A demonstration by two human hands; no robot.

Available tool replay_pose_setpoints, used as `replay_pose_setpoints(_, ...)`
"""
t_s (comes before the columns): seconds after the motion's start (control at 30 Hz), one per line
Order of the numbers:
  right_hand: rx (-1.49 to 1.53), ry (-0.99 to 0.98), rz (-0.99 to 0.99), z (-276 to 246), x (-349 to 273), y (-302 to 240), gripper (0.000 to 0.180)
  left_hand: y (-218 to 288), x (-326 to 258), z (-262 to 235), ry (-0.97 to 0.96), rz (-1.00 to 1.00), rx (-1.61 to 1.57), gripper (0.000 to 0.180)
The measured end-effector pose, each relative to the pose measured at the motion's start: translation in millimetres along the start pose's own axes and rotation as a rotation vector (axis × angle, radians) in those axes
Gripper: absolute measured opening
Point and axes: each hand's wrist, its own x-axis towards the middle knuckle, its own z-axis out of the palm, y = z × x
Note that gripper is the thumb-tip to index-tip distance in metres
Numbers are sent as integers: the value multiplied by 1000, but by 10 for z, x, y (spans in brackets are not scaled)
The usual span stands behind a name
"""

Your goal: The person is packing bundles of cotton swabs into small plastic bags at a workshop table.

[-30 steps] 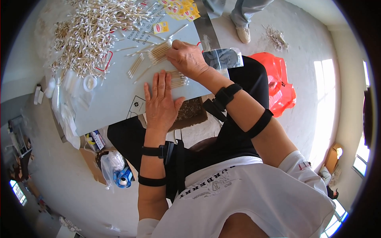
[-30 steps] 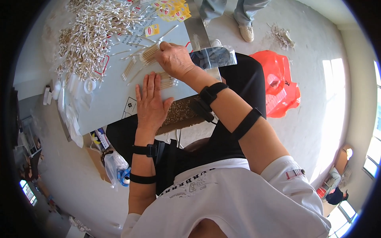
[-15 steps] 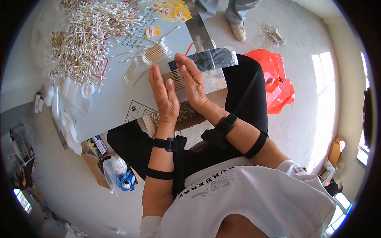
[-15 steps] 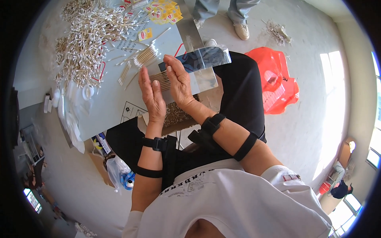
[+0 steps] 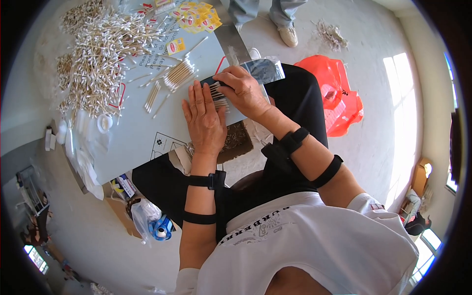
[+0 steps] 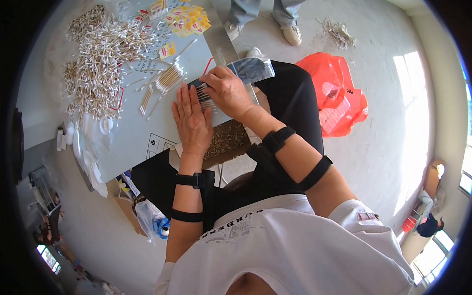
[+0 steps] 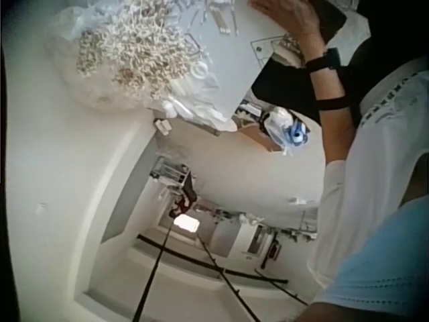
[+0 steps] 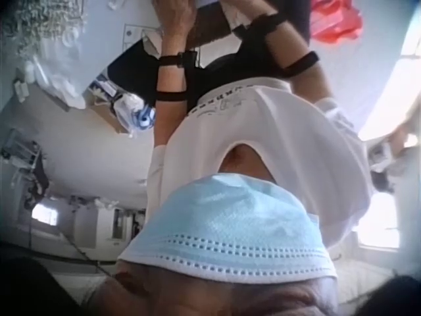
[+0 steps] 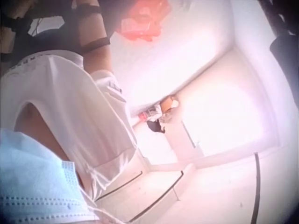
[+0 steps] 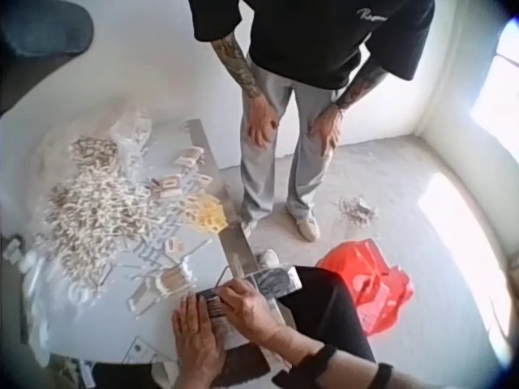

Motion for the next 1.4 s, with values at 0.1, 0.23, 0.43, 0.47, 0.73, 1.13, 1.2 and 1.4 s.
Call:
replay_pose_setpoints(0.1, -97, -88, -79, 34, 179, 51, 14, 33, 12, 8, -22, -26, -12, 69)
replay_pose_setpoints(0.23, -198, -143, -134, 103, 242, 119, 11, 52, 16, 26, -37, -51, 49, 72)
replay_pose_setpoints(0.43, -157, -108, -32, 99, 329, 172, 12, 51, 12, 54, -8, -39, 67, 72)
replay_pose_setpoints(0.47, -182, -154, -126, 91, 347, 178, 12, 52, 13, 56, 3, -37, 67, 71)
replay_pose_setpoints(0.73, -10, -249, -146, -64, 167, 130, 16, 32, 0, 59, -38, -38, 95, 70)
replay_pose_setpoints(1.13, 745, 297, 273, 385, -307, -216, 35, -48, 40, -86, 239, -188, -865, 66)
replay_pose_setpoints(1.2, 716, 296, 262, 425, -257, -212, 34, 28, 43, -16, 230, -245, -1056, 68)
replay_pose_setpoints(1.4, 746, 315, 255, 362, -138, -69, 35, 174, 121, 122, 243, -232, -979, 67)
